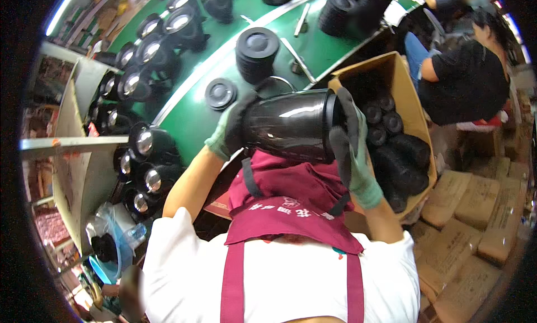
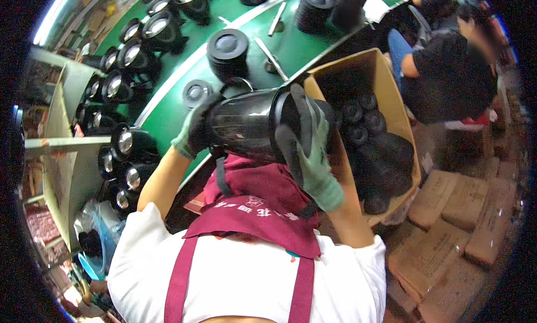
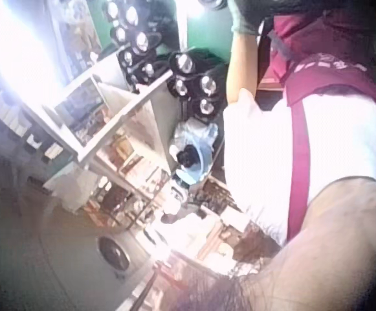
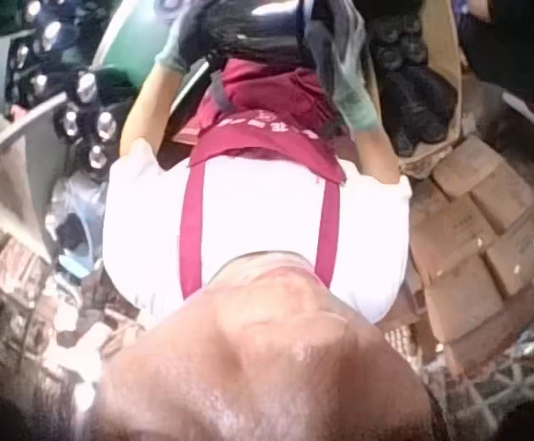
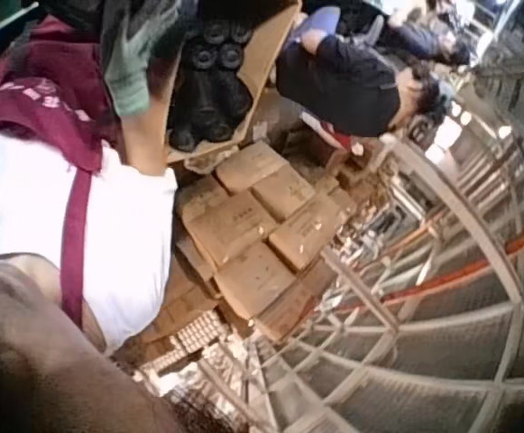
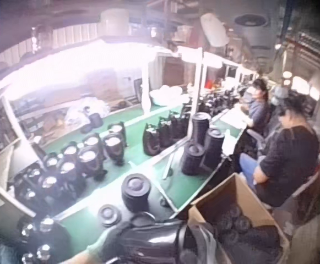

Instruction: The person repeatedly picks up black kettle bodies from a conveyor, inserts a metal inner liner, and places a black lid on top. The assembled kettles are then placed into a cardboard box.

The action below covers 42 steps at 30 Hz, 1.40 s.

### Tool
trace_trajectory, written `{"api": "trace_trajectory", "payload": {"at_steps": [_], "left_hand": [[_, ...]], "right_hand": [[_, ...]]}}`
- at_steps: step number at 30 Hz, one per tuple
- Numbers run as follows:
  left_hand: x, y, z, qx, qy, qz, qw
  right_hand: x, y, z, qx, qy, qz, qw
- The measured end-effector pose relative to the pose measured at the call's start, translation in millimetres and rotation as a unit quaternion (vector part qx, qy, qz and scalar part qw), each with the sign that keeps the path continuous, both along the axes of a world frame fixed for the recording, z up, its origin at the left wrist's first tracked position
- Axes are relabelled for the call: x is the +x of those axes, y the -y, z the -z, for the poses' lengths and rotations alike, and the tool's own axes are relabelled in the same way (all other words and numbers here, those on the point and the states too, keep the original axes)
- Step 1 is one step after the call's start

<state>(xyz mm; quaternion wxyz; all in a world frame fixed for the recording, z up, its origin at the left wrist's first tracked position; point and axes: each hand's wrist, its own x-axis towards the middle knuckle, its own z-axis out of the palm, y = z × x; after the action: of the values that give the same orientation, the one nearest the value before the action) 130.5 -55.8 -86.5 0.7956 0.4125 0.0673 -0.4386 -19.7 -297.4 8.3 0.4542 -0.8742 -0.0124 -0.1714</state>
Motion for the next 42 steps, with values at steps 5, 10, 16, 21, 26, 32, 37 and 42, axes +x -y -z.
{"api": "trace_trajectory", "payload": {"at_steps": [5,10,16,21,26,32,37,42], "left_hand": [[-24,14,-13,0.102,0.369,0.142,0.913],[-32,10,0,0.078,0.323,0.104,0.937],[-6,13,-82,0.231,0.635,-0.012,0.737],[-14,38,-142,0.234,0.516,-0.177,0.805],[7,25,-121,0.28,0.586,-0.144,0.747],[11,-8,-69,0.057,0.113,-0.136,0.983],[22,-17,-101,-0.002,0.233,-0.046,0.971],[111,-14,-161,0.077,0.401,-0.089,0.909]], "right_hand": [[10,27,-27,-0.186,0.14,-0.192,0.953],[10,25,-30,-0.17,0.203,-0.215,0.94],[25,-2,3,-0.008,0.388,-0.027,0.921],[32,-17,5,0.077,0.285,0.067,0.953],[37,-16,2,0.153,0.185,0.053,0.969],[56,-12,-5,0.533,0.135,-0.06,0.833],[71,-21,-26,0.684,0.147,-0.108,0.707],[96,7,-5,0.556,0.141,-0.086,0.815]]}}
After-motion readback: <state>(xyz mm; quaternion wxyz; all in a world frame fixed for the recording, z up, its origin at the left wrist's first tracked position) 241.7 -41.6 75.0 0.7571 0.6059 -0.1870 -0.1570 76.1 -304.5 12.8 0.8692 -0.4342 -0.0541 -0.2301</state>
